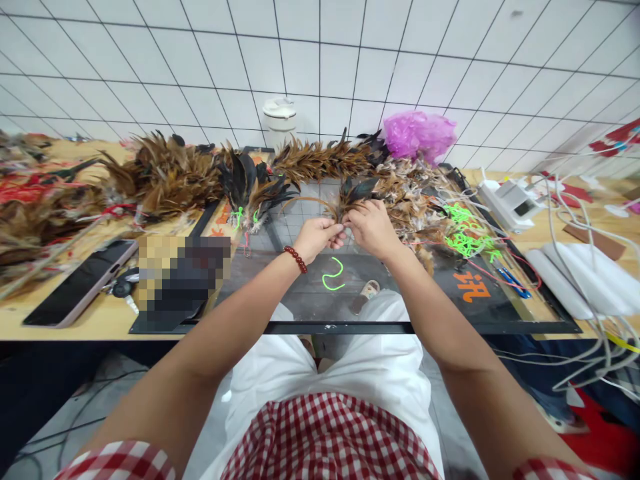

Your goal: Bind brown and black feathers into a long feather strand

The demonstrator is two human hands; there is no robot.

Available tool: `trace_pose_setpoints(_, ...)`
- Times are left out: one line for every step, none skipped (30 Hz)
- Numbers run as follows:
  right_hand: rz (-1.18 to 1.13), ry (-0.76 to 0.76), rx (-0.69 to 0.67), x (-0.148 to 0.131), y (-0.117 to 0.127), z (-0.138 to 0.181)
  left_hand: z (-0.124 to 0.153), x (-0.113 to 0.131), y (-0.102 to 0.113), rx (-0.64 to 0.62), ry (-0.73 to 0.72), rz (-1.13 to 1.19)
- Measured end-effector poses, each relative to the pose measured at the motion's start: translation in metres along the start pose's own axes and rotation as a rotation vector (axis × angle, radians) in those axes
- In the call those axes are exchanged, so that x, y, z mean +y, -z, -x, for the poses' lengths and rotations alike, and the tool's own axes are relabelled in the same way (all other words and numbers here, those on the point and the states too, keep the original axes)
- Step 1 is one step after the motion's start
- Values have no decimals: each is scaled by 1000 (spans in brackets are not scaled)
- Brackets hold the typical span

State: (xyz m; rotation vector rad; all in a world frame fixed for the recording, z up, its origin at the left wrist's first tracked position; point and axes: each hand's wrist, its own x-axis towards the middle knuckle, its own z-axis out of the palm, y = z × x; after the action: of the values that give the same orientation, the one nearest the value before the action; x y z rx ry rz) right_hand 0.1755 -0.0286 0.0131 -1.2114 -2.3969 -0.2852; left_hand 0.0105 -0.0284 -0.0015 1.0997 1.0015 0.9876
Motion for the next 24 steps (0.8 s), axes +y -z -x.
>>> trace_pose_setpoints(7, 3, -13, 0, 1, 0, 0, 0, 0, -11, 2, -17)
trace_pose_setpoints(18, -2, -19, 0, 1, -1, -1, -1, 0, -16, 5, -28)
trace_pose_setpoints(35, -27, -13, 2, 2, -1, -1, -1, 1, -11, 3, -31)
trace_pose_setpoints(53, -74, 8, 4, 4, -1, -1, -1, 1, 0, -2, -22)
trace_pose_setpoints(68, -139, 42, 8, 5, 0, -1, -1, 1, 18, -11, -2)
trace_pose_setpoints(75, -216, 85, 12, 7, 1, -1, 0, 1, 39, -22, 27)
trace_pose_setpoints(72, -295, 132, 18, 9, 2, -1, 1, 1, 62, -32, 62)
trace_pose_setpoints(57, -363, 172, 24, 11, 4, -1, 1, 1, 84, -37, 96)
trace_pose_setpoints(33, -412, 198, 30, 13, 6, -1, 3, 1, 103, -36, 124)
trace_pose_setpoints(5, -440, 210, 36, 14, 7, 0, 4, 0, 119, -33, 145)
trace_pose_setpoints(-23, -442, 203, 41, 16, 9, 0, 5, 0, 129, -29, 158)
trace_pose_setpoints(-54, -414, 177, 45, 17, 11, 0, 6, 0, 134, -25, 167)
trace_pose_setpoints(-86, -359, 134, 48, 17, 12, 1, 6, -1, 135, -24, 171)
trace_pose_setpoints(-114, -286, 82, 49, 17, 12, 1, 7, -1, 133, -23, 175)
trace_pose_setpoints(-134, -210, 24, 50, 16, 13, 1, 7, -1, 131, -23, 179)
trace_pose_setpoints(-145, -143, -34, 49, 15, 13, 1, 7, -1, 130, -23, 183)
trace_pose_setpoints(-142, -92, -87, 48, 13, 13, 1, 7, -1, 130, -23, 187)
trace_pose_setpoints(-128, -63, -130, 46, 12, 13, 1, 7, 0, 130, -22, 190)
trace_pose_setpoints(-107, -52, -167, 44, 10, 13, 1, 7, 0, 130, -21, 193)
trace_pose_setpoints(-86, -51, -198, 41, 10, 13, 1, 6, 0, 130, -20, 195)
trace_pose_setpoints(-72, -57, -217, 39, 10, 13, 1, 6, 0, 131, -19, 196)
trace_pose_setpoints(-69, -64, -222, 37, 10, 12, 0, 6, 0, 128, -18, 197)
trace_pose_setpoints(-76, -70, -211, 36, 11, 12, 0, 6, 0, 126, -18, 198)
trace_pose_setpoints(-93, -74, -190, 35, 12, 11, 0, 5, 1, 123, -19, 198)
